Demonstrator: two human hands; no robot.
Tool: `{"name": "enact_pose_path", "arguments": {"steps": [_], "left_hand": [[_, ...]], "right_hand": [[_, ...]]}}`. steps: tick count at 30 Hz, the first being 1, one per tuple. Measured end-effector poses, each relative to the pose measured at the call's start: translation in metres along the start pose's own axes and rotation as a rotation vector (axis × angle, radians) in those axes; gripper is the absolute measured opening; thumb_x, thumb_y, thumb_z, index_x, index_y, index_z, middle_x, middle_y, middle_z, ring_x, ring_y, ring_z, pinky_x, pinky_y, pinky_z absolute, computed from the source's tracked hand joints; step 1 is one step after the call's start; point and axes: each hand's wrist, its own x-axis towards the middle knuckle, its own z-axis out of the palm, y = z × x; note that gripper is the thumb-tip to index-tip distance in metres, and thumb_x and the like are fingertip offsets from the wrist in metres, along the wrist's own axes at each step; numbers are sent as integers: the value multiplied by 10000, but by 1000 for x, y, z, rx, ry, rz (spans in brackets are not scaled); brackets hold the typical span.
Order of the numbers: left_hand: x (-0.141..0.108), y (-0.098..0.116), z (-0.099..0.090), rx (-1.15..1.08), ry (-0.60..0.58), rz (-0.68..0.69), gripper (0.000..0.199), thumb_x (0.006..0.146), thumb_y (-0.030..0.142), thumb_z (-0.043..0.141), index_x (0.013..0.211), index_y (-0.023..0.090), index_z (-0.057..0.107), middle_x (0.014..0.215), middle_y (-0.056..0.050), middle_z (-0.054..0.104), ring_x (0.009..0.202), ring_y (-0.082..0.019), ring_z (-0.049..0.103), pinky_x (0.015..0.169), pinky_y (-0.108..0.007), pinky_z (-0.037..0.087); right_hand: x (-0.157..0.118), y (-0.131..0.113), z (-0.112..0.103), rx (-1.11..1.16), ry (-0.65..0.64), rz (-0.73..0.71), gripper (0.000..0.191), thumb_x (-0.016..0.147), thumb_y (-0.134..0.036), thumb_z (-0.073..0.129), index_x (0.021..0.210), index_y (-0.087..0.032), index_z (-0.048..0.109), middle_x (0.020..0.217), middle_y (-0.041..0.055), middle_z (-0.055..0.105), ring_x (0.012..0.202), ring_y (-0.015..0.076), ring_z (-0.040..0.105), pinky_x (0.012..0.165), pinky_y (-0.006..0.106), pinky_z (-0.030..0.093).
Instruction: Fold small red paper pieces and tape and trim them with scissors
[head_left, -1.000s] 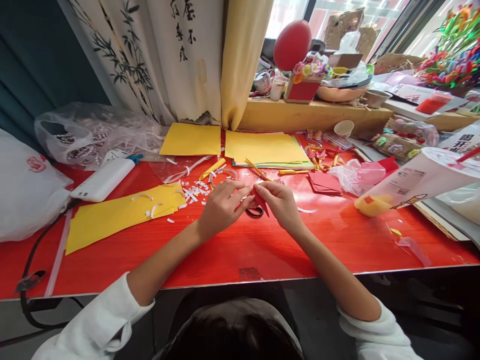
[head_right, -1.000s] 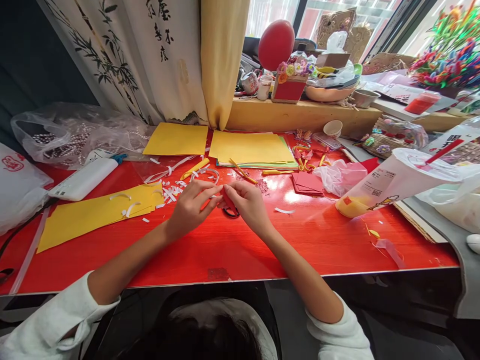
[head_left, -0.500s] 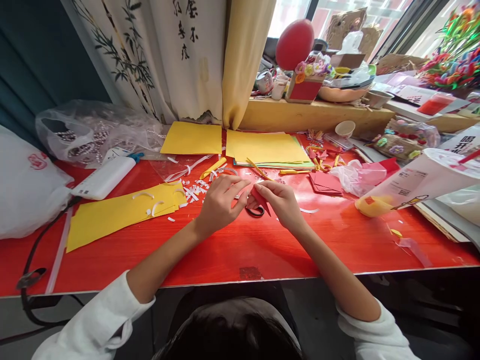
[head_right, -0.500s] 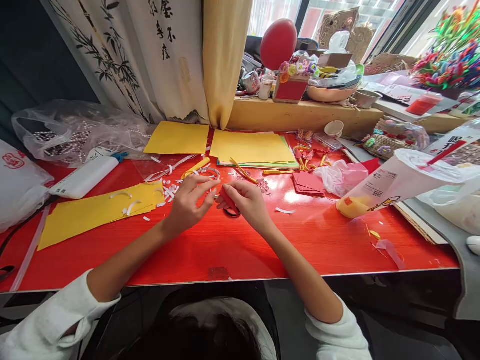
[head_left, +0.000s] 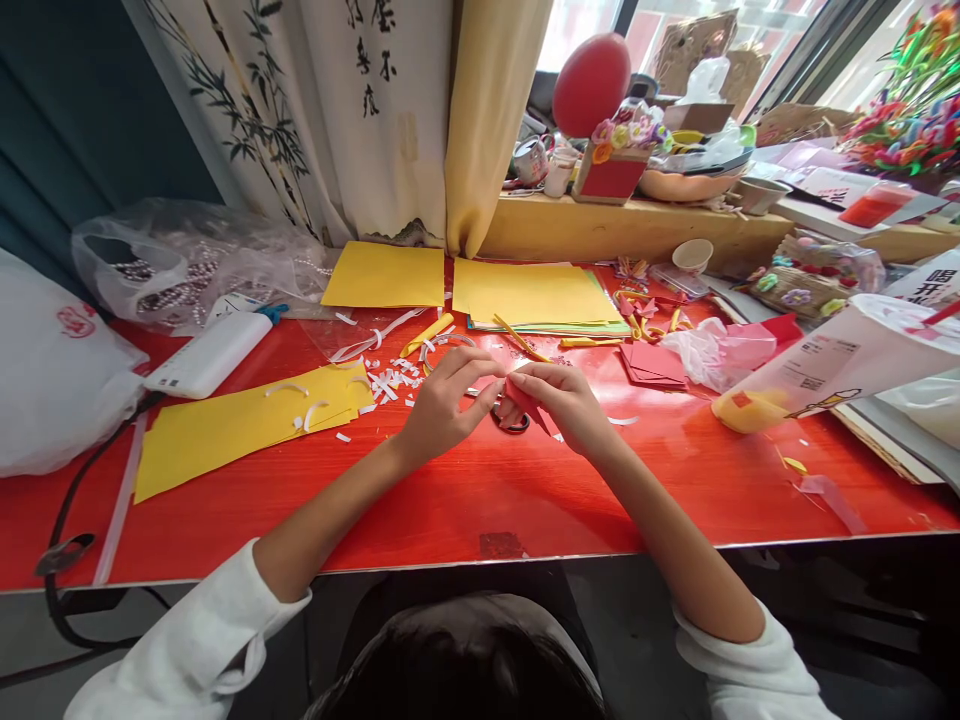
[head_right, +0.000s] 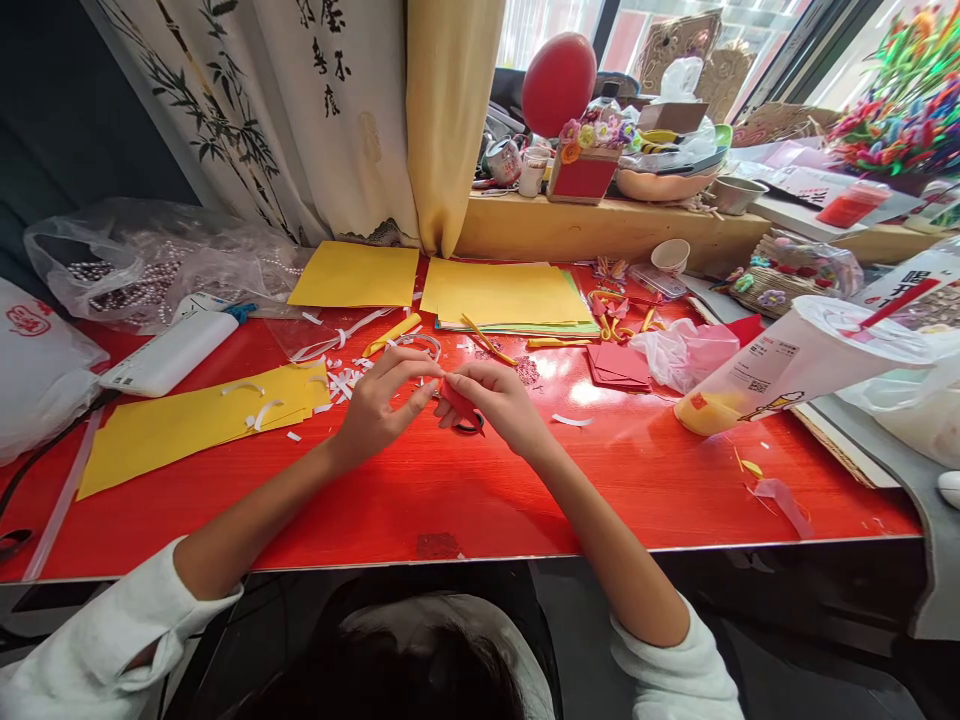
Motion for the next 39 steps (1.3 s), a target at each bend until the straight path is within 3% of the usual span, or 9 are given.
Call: {"name": "enact_pose_path", "arguments": {"steps": [3,7,15,18,23,30,34,36,39], "left_hand": [[4,-1,0,-111,-45,-171,151,877,300,506,937,179,575,950,-39,595,906,-130,561,791,-273,481],[6,-2,0,-131,-132,-241,164,868,326,521,867,177,589,857,-19,611,806,-115,555,725,-247,461],[10,-12,-1,-266,-7,-532,214,829,385,553,813,172,571,852,-18,601,785,-126,552,713,-257,437],[8,-14,2,-349,-149,-613,258,792,424,580,792,167,553,755,4,568,697,-116,521,655,-247,416],[7,-6,3,-277,-387,-537,285,779,448,575,736,167,573,701,18,550,675,-114,484,640,-243,379],[12,-8,-4,-325,-381,-595,302,806,446,534,766,163,629,776,-16,638,740,-141,549,696,-261,415],[11,-13,-5,-332,-342,-574,298,834,420,500,721,163,598,733,-14,628,718,-133,569,705,-258,433],[8,-14,-3,-141,-285,-493,284,849,389,482,697,167,573,713,-11,610,678,-126,550,677,-257,421],[3,-15,2,277,-257,-242,202,851,293,474,713,168,553,722,-17,573,664,-133,513,642,-262,385]], "right_hand": [[1,0,0,-61,-10,-6,309,857,-429,525,762,-147,607,639,31,644,547,133,607,511,247,467],[4,6,0,-75,-21,32,340,856,-478,502,753,-160,567,582,-4,576,510,108,544,473,227,395],[12,13,-6,40,126,43,308,740,-372,672,939,-170,552,689,-23,588,523,71,494,521,220,384],[13,13,-9,84,210,12,245,768,-374,640,869,-162,573,611,-35,543,518,80,472,530,231,371],[14,13,-7,76,225,55,255,743,-403,666,774,-159,598,537,-60,431,475,61,341,478,218,270],[15,19,-3,18,159,100,330,760,-470,628,813,-145,652,526,-64,330,467,54,251,442,218,156],[15,20,-4,28,191,78,328,792,-449,602,952,-164,626,531,-70,360,456,52,292,432,197,213],[15,20,-3,6,225,78,364,784,-450,609,1024,-176,600,593,-50,451,482,63,375,441,192,295],[15,20,-1,-62,115,107,332,772,-470,605,912,-169,603,753,5,551,618,100,504,519,213,426]]}}
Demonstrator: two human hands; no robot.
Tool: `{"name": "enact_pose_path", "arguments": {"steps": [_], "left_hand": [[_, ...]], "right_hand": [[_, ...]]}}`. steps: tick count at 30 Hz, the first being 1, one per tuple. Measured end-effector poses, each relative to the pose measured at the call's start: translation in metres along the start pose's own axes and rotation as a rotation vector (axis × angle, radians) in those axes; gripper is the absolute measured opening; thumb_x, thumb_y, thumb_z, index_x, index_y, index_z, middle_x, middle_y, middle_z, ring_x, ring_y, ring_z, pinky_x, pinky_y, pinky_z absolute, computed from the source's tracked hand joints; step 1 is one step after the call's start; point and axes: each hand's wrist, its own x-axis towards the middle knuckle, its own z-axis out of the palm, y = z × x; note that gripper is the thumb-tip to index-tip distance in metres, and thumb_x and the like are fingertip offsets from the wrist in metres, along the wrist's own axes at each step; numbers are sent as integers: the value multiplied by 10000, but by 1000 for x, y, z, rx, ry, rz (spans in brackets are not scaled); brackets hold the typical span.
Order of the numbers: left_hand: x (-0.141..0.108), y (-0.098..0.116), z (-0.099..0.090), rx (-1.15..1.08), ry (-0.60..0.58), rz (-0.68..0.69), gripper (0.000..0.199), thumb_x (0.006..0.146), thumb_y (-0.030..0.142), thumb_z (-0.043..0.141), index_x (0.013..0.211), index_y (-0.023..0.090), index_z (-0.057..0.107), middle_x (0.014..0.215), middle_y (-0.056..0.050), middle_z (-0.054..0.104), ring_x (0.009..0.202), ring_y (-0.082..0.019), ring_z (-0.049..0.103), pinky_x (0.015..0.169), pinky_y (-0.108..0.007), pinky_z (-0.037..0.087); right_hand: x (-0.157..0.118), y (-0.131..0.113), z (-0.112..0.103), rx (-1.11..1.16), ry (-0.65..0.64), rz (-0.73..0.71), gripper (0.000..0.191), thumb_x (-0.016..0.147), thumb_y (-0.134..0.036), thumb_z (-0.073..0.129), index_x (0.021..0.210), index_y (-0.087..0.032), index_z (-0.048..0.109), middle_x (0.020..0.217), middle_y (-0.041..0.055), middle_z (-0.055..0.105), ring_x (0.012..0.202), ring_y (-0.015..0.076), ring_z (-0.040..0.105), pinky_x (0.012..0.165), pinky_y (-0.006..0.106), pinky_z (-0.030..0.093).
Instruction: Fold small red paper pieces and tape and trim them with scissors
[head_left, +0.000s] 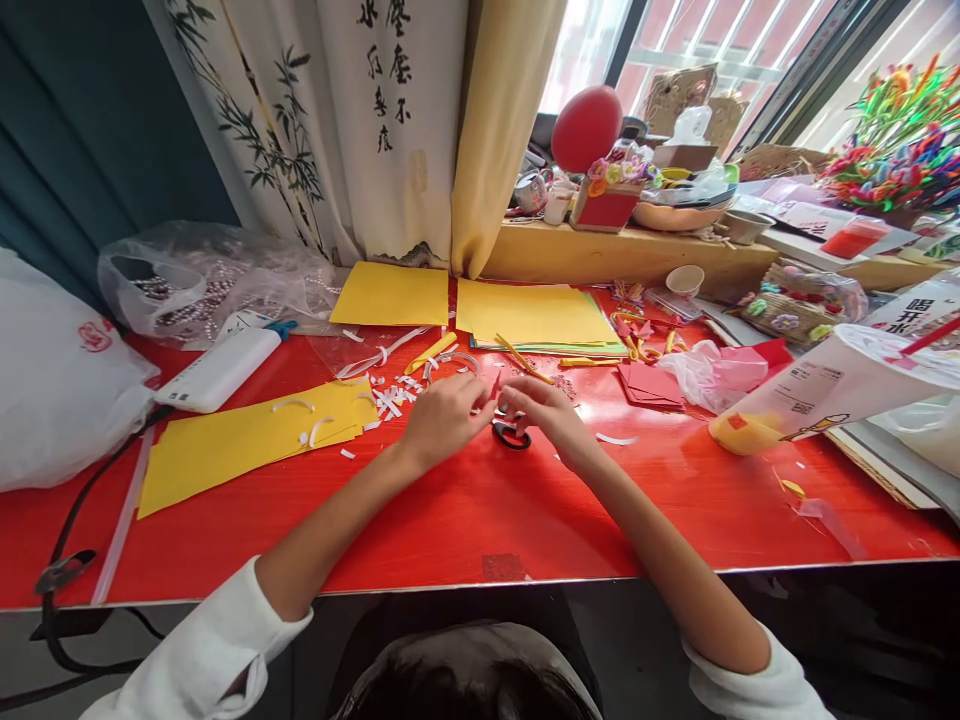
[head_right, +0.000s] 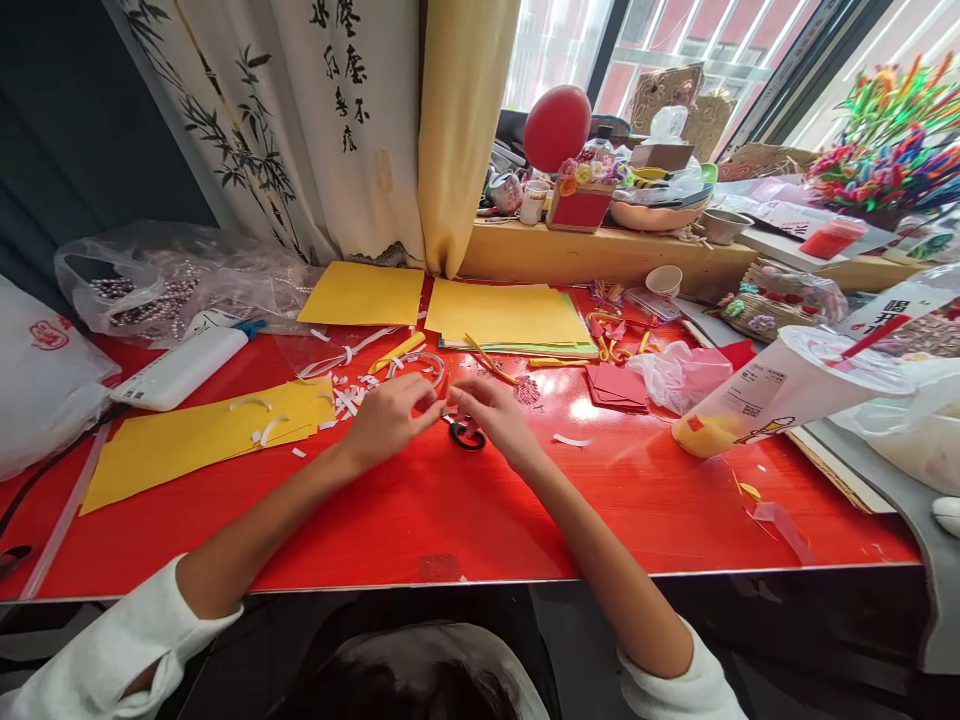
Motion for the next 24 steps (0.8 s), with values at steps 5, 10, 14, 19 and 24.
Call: {"name": "enact_pose_path", "arguments": {"steps": [5,10,14,19,24], "left_hand": [[-2,-4,3,205,-25,230,216,865,342,477,780,158,552,778,-48,579,749,-178,531,707,-308,389],[3,-4,-3,-108,-75,168,281,897,395,433,799,164,560,824,-42,576,803,-159,528,766,-301,406],[6,-2,-4,-341,-20,8,262,872,419,474,858,165,535,857,-41,546,779,-138,510,733,-274,430],[7,-2,-7,-479,-89,-79,293,845,461,498,869,171,534,840,-26,548,738,-128,508,679,-255,420],[8,-4,-9,-485,-72,-112,292,858,428,480,723,171,517,696,1,505,662,-122,460,631,-249,379]], "right_hand": [[0,4,2,-49,-173,59,329,810,-488,542,742,-167,552,695,-15,517,630,104,526,601,237,443],[1,7,-2,123,-186,88,292,813,-440,561,754,-154,568,685,-11,529,628,93,500,609,229,406],[-2,4,-2,247,-255,102,224,832,-366,557,783,-147,576,650,-17,506,566,80,455,522,217,330],[-6,-1,2,297,-336,167,213,829,-346,564,785,-141,597,700,16,577,572,90,507,530,228,364],[-4,0,3,222,-240,217,333,855,-449,518,924,-139,620,811,72,651,677,132,616,653,266,473]]}}
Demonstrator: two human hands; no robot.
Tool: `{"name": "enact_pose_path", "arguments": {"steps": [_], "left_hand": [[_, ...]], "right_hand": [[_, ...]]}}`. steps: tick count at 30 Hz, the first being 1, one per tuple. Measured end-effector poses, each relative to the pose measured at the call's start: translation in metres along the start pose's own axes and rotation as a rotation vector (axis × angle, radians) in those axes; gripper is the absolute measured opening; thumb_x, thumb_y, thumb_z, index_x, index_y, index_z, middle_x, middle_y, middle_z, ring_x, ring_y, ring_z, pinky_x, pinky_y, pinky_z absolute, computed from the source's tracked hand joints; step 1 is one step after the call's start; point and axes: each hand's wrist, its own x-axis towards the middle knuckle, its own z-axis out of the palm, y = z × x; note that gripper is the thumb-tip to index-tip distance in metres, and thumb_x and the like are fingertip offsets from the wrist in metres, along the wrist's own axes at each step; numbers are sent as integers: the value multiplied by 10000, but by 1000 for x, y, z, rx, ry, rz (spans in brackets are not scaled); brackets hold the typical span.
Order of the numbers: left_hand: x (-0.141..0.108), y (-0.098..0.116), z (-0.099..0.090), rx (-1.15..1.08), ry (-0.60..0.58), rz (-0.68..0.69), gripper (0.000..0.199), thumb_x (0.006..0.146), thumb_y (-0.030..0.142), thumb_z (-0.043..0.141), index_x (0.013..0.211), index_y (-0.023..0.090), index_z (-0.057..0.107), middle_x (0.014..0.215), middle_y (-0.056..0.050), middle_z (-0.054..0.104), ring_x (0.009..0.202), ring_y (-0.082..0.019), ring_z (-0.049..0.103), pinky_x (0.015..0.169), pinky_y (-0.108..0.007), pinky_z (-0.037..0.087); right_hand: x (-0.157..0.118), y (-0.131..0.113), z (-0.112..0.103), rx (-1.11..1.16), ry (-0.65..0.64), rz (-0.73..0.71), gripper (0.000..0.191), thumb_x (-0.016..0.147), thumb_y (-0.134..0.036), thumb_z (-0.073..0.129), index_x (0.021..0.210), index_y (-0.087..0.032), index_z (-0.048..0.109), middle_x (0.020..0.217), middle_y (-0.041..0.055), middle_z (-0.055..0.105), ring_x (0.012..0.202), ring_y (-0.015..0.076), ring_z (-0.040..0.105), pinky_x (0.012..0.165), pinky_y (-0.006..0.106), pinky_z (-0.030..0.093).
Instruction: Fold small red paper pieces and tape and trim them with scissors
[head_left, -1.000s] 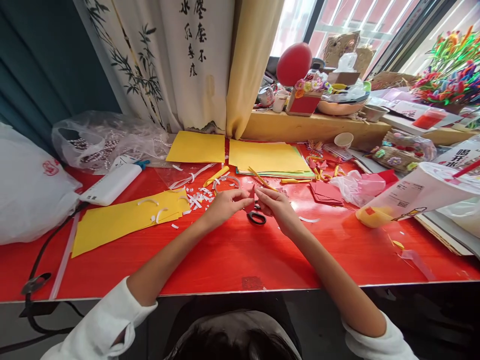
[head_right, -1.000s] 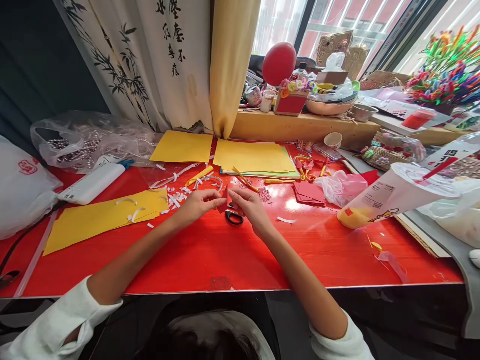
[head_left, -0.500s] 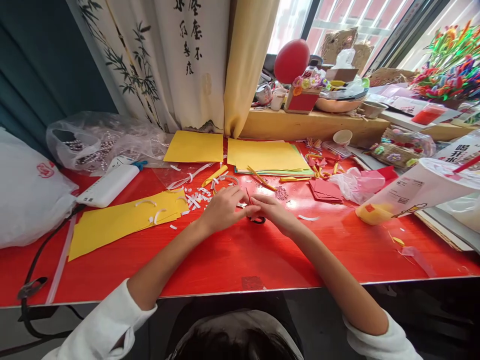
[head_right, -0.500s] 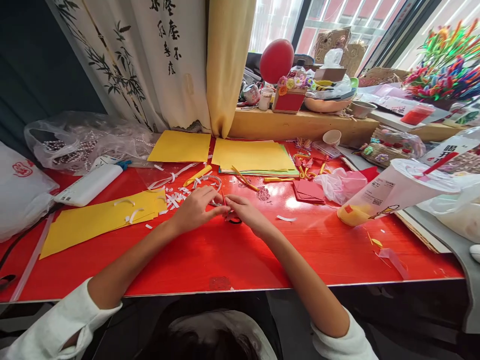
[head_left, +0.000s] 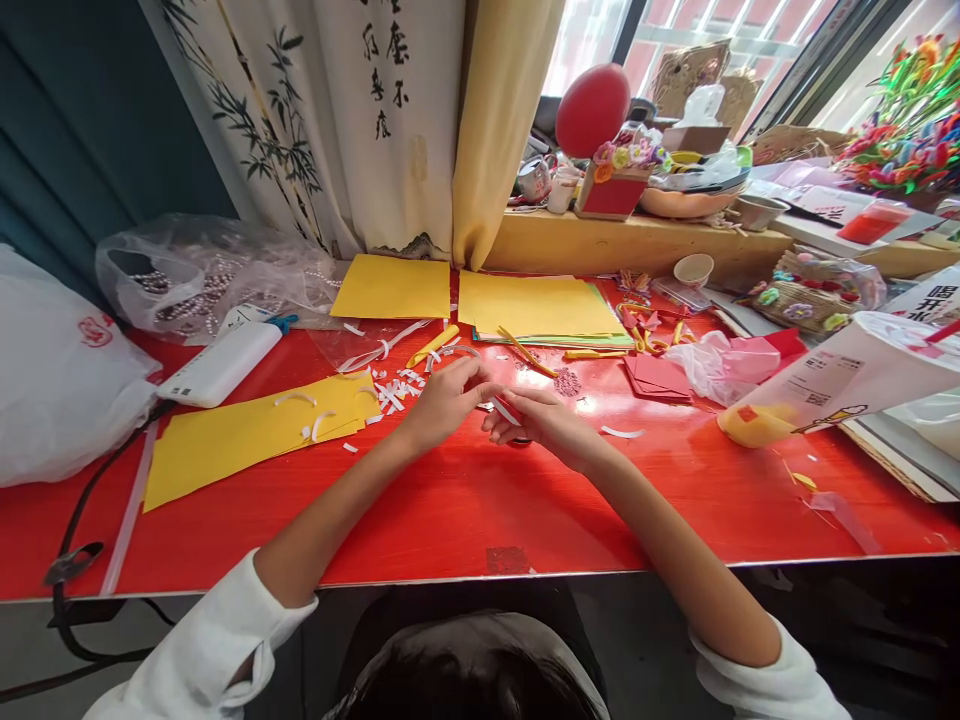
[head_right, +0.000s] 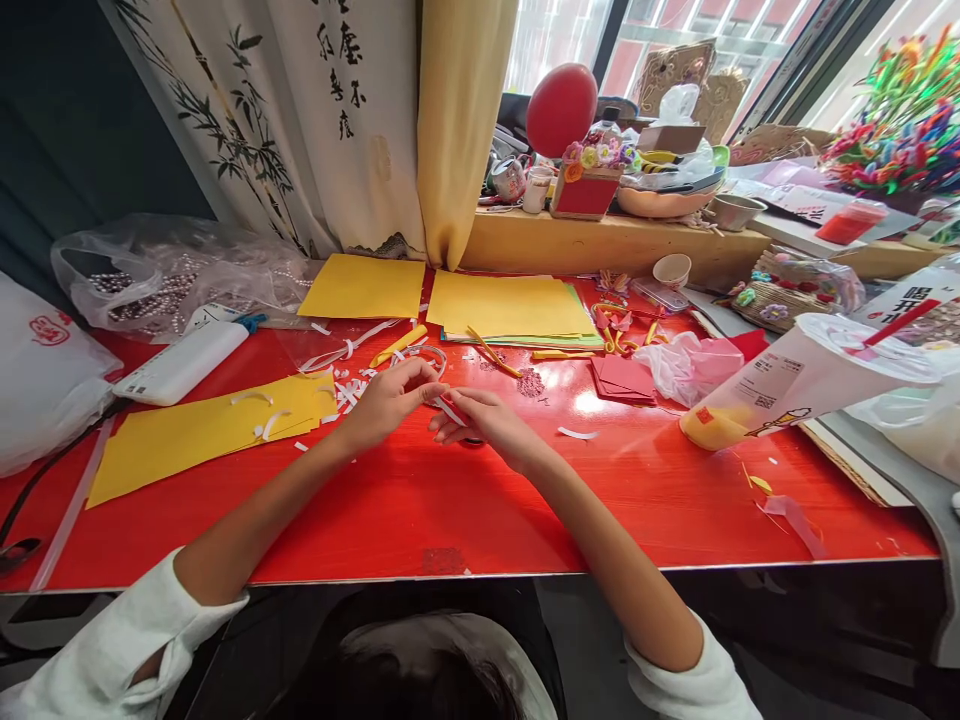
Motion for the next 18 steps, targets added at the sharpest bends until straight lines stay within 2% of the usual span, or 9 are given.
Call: {"name": "enact_pose_path", "arguments": {"steps": [3,7,9,11,13,16,18], "left_hand": [[1,-2,0,-28,2,-44,278,852,413,486,724,169,518,703,1,502,676,-122,460,641,-244,381],[1,-4,-1,-203,-51,-133,264,839,424,486,787,168,525,726,4,509,688,-115,476,655,-231,407],[2,-4,-2,-253,-51,-135,237,839,400,488,819,168,532,735,8,511,666,-106,469,634,-223,405],[4,-6,-5,-187,-22,-124,208,843,364,484,821,167,545,749,8,531,659,-102,469,628,-224,395],[5,-9,-7,-38,-30,-124,191,842,334,484,803,166,566,766,2,571,684,-111,497,657,-235,391],[6,-16,-9,117,-209,-158,200,829,335,504,822,165,610,754,-5,617,698,-131,540,657,-247,395],[6,-21,-9,180,-308,-132,244,843,352,486,833,161,638,804,-22,633,744,-146,563,693,-261,411]], "right_hand": [[0,-1,-1,-106,50,-48,365,850,-476,522,919,-134,627,835,80,661,723,142,639,688,267,488],[-3,-4,1,-175,19,-48,310,806,-443,596,872,-141,619,800,72,676,712,159,654,579,231,466],[-2,-4,3,-191,50,-47,329,806,-463,583,856,-139,616,786,72,677,704,169,662,617,257,486],[0,-2,1,-243,118,-85,353,835,-483,525,858,-142,613,793,74,672,714,175,662,681,293,502],[4,2,-5,-402,237,-182,350,877,-467,449,870,-155,607,800,70,660,732,176,647,693,305,498],[10,7,-19,-836,452,-339,235,892,-341,447,888,-171,609,822,64,653,746,182,615,686,309,462],[12,10,-28,-1056,478,-375,186,878,-280,469,871,-174,622,859,68,646,766,186,594,692,309,444]]}}
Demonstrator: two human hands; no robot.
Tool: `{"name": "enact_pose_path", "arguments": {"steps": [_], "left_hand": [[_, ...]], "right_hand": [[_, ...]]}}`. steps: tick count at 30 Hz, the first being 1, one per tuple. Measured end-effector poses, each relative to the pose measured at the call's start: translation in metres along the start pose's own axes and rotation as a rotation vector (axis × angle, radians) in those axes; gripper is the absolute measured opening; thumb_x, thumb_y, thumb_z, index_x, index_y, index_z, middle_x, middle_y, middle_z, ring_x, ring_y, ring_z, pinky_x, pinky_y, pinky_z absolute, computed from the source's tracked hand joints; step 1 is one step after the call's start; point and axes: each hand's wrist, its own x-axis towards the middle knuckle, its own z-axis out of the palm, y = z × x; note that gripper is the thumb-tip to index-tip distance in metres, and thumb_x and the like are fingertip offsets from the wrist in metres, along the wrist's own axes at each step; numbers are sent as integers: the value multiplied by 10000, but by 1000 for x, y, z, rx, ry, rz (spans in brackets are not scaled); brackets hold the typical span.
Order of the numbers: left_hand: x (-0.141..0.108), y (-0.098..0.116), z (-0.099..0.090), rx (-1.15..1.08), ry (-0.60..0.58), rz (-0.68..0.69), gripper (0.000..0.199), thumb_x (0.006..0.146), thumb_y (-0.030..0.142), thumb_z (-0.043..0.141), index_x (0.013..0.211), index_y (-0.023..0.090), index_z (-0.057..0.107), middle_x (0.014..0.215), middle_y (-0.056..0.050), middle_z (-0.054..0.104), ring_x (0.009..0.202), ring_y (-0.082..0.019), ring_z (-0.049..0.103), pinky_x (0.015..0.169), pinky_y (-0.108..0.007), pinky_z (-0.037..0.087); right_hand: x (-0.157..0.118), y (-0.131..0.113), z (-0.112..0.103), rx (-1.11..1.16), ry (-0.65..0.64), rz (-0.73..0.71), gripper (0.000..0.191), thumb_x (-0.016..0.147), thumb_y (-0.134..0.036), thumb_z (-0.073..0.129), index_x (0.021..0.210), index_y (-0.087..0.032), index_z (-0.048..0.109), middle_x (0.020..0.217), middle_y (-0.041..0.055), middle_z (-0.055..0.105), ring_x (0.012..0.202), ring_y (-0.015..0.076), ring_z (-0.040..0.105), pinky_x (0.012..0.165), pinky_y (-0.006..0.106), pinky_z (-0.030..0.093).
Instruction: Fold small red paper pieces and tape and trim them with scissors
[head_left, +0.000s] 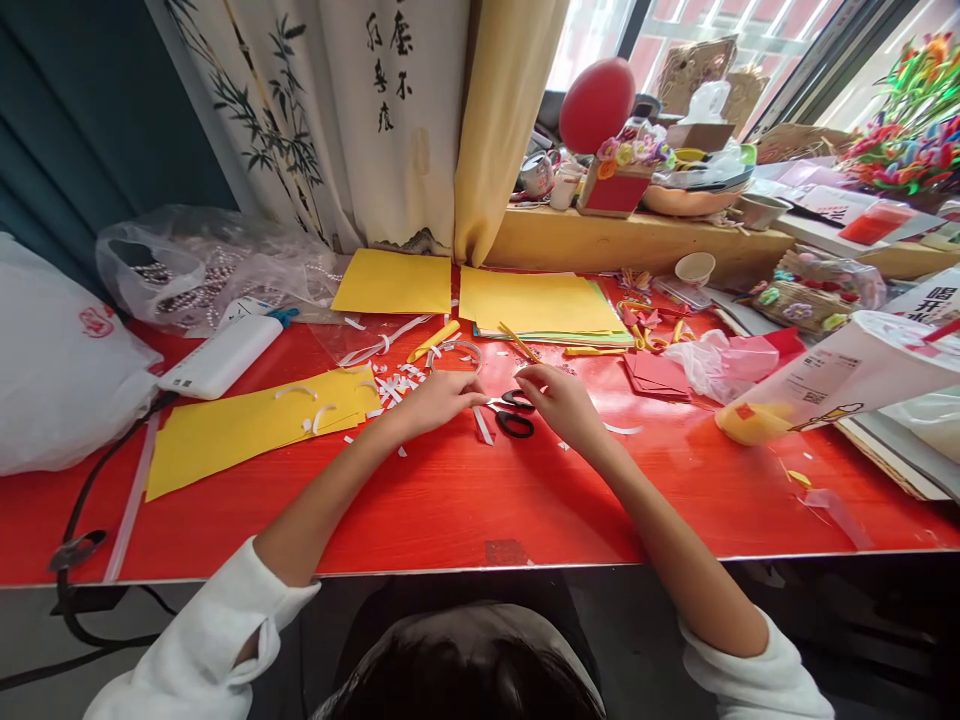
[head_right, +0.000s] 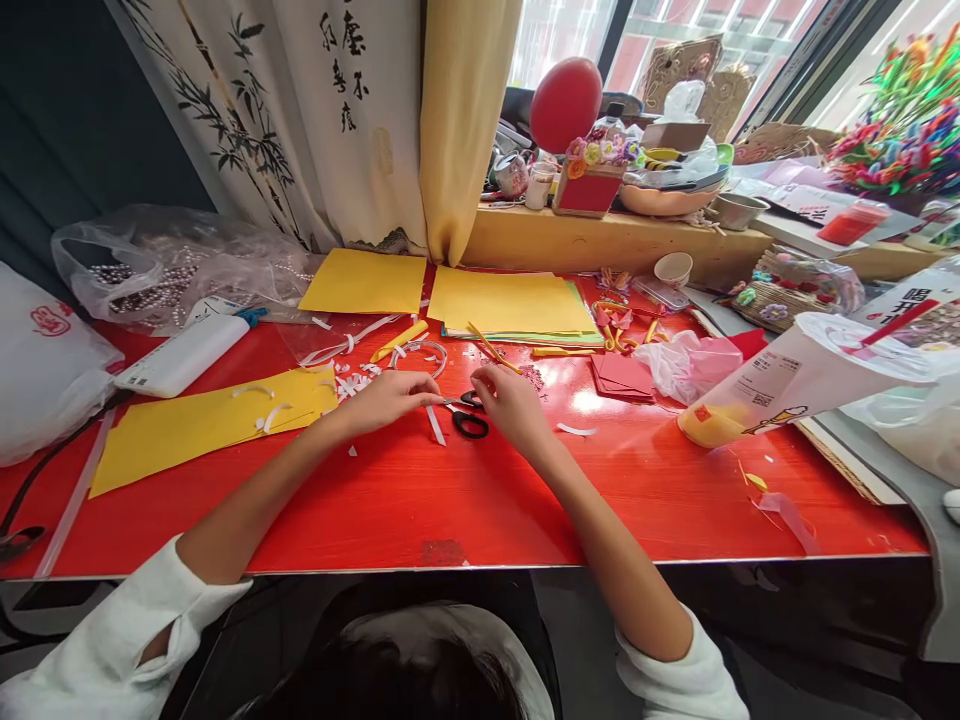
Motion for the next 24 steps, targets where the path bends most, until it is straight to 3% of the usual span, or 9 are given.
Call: {"name": "enact_pose_path", "arguments": {"steps": [2,7,14,19,24], "left_hand": [[2,-4,0,67,27,48,279,863,352,461,823,154,654,881,-45,628,822,-161,572,776,-285,423],[5,-16,-2,181,256,96,235,876,258,442,876,166,658,957,-59,597,929,-173,558,884,-311,416],[1,-32,4,548,142,149,338,887,181,368,1085,248,634,1050,-68,539,919,-188,534,721,-291,423],[0,-28,4,731,175,185,279,910,243,378,991,212,644,972,-58,560,876,-180,521,667,-272,381],[0,-23,3,801,177,227,224,907,239,415,922,203,635,927,-50,583,874,-185,534,700,-283,385]], "right_hand": [[1,5,-1,-120,-61,-44,172,863,-276,499,871,-178,639,897,74,630,799,190,582,714,307,436],[-3,2,-5,-260,-279,-89,226,852,-318,528,1001,-181,630,976,91,605,871,206,574,737,308,437],[-5,-4,-23,-189,-475,-111,384,820,-388,579,1154,-200,565,1087,98,550,982,219,545,824,315,436],[-5,-2,-26,-200,-503,-71,351,843,-290,522,1176,-186,557,1092,102,555,950,200,560,793,284,436],[-5,-5,-26,-290,-533,-40,454,753,-397,607,1159,-197,565,1052,79,595,885,210,577,704,275,422]]}}
